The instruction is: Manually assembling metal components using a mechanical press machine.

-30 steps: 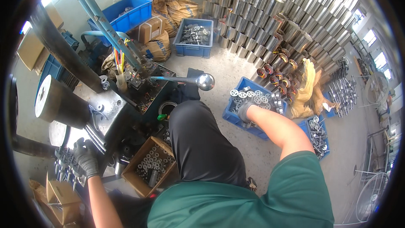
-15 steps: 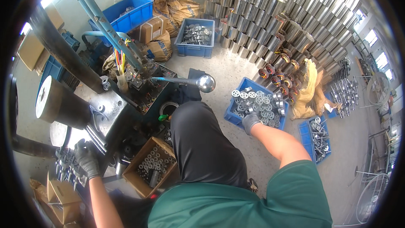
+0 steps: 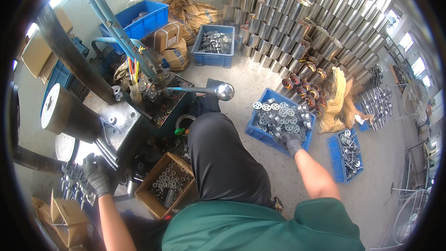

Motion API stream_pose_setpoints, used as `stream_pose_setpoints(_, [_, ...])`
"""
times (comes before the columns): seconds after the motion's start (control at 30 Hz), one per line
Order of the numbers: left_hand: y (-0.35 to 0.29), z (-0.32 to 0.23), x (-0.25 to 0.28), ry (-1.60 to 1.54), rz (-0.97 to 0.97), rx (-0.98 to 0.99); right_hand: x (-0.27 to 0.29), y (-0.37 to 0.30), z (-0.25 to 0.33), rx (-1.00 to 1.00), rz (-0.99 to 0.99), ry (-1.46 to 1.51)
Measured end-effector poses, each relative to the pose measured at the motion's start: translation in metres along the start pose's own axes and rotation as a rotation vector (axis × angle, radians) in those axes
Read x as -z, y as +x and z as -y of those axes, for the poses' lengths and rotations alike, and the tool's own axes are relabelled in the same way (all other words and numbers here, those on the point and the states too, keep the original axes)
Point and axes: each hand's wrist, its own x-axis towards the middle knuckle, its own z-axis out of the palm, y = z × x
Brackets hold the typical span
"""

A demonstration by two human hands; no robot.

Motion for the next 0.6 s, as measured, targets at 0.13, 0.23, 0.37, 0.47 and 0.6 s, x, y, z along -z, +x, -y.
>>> stream_pose_setpoints(0.13, [0.0,-0.001,-0.002,0.007,-0.019,-0.021,0.005,0.016,-0.035,-0.22,0.032,0.478])
stream_pose_setpoints(0.23, [-0.001,-0.002,-0.002,0.045,-0.031,-0.053,0.012,0.014,-0.033,-0.187,-0.215,0.897])
stream_pose_setpoints(0.37, [-0.002,0.012,-0.009,0.041,-0.051,-0.078,0.023,0.025,0.002,-0.198,-0.183,1.019])
stream_pose_setpoints(0.47, [-0.004,-0.004,-0.001,-0.005,-0.011,-0.043,0.021,0.022,0.021,-0.134,-0.213,1.048])
stream_pose_setpoints(0.6, [-0.007,0.006,-0.002,-0.08,-0.051,-0.066,0.021,0.023,0.022,-0.062,-0.094,1.08])
